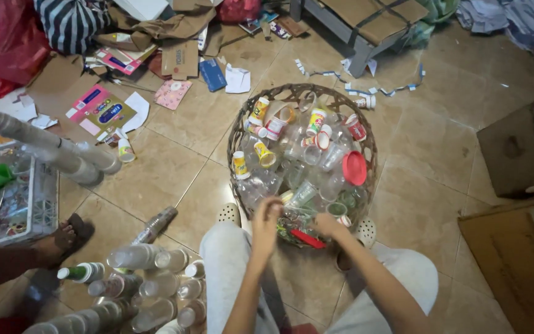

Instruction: The person picks up plastic cups from a basket one at a time and uses a tool to cut the rims off. They set the trimmed rims aside and place the modified cups back into the basket.

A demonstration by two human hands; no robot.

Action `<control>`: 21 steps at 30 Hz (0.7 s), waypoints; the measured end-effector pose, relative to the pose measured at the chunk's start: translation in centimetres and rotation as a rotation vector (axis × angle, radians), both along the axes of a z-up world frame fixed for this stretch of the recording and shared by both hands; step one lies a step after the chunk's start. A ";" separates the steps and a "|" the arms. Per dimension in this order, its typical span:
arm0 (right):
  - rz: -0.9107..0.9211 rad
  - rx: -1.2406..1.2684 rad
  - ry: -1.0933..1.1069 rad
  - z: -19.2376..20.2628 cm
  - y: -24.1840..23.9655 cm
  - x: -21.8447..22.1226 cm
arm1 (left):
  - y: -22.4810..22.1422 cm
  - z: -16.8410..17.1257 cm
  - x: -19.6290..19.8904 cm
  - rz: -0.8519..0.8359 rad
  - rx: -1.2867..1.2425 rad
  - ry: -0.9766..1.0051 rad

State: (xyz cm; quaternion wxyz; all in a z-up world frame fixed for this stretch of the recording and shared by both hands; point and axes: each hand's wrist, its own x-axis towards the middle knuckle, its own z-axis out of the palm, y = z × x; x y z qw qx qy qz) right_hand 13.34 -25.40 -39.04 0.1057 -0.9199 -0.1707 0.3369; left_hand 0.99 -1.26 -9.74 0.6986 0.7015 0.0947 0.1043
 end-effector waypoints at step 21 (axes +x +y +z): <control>-0.013 0.039 0.116 -0.6 2.4 0.1 | 1.4 -13.9 0.8 -0.028 0.211 0.344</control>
